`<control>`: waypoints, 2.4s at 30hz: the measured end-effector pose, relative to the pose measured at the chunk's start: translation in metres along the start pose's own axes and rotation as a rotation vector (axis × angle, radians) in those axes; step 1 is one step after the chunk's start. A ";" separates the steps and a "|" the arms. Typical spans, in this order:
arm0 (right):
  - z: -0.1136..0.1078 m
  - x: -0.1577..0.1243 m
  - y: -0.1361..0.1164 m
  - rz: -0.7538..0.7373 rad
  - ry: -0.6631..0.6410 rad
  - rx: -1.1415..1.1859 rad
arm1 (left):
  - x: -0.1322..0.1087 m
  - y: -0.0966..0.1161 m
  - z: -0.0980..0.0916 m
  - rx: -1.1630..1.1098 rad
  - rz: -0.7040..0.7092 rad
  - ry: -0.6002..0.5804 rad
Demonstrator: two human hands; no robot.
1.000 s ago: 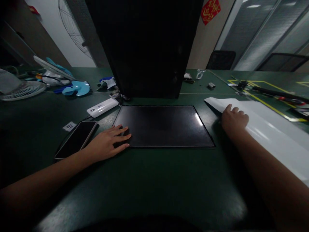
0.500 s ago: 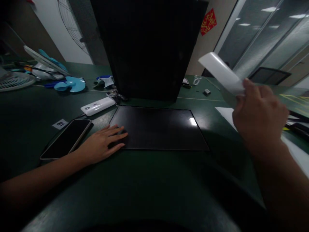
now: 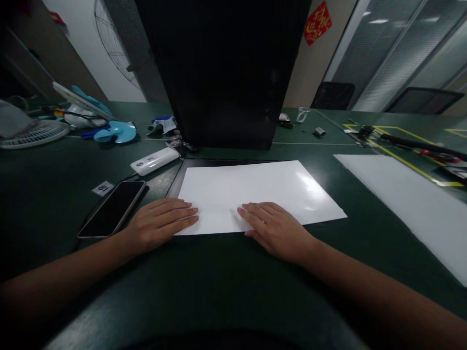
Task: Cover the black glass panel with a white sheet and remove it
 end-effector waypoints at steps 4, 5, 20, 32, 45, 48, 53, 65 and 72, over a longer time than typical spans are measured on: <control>-0.001 -0.011 0.013 -0.064 0.027 -0.029 | -0.002 -0.014 -0.005 -0.036 -0.164 0.012; -0.002 -0.014 0.016 -0.066 0.049 -0.044 | -0.003 -0.016 -0.005 -0.028 -0.185 0.014; -0.002 -0.006 0.012 -0.094 0.222 -0.051 | 0.016 0.031 -0.007 0.283 0.048 -0.053; 0.004 -0.009 0.022 -0.102 0.173 0.061 | 0.010 0.010 0.013 0.207 -0.156 -0.214; 0.014 -0.011 0.033 -0.077 0.053 0.218 | 0.007 -0.001 0.024 0.067 -0.226 -0.253; 0.010 -0.012 0.041 -0.073 0.032 0.204 | 0.004 -0.003 0.029 0.072 -0.250 -0.299; -0.017 -0.042 0.126 0.411 0.138 -0.068 | 0.003 -0.003 0.029 0.075 -0.261 -0.298; 0.018 -0.207 0.290 1.759 -0.279 0.016 | 0.005 -0.003 0.029 0.108 -0.232 -0.296; 0.007 -0.173 0.272 1.606 -0.388 -0.147 | 0.006 -0.002 0.027 0.110 -0.228 -0.300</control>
Point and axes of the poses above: each hand's wrist, its own x-axis towards the middle knuckle, its own z-axis out of the palm, y = z × x, the point moved 4 cm from there along x, towards the middle knuckle, and after that the axes turned 6 degrees about -y, right-handed, at the moved point
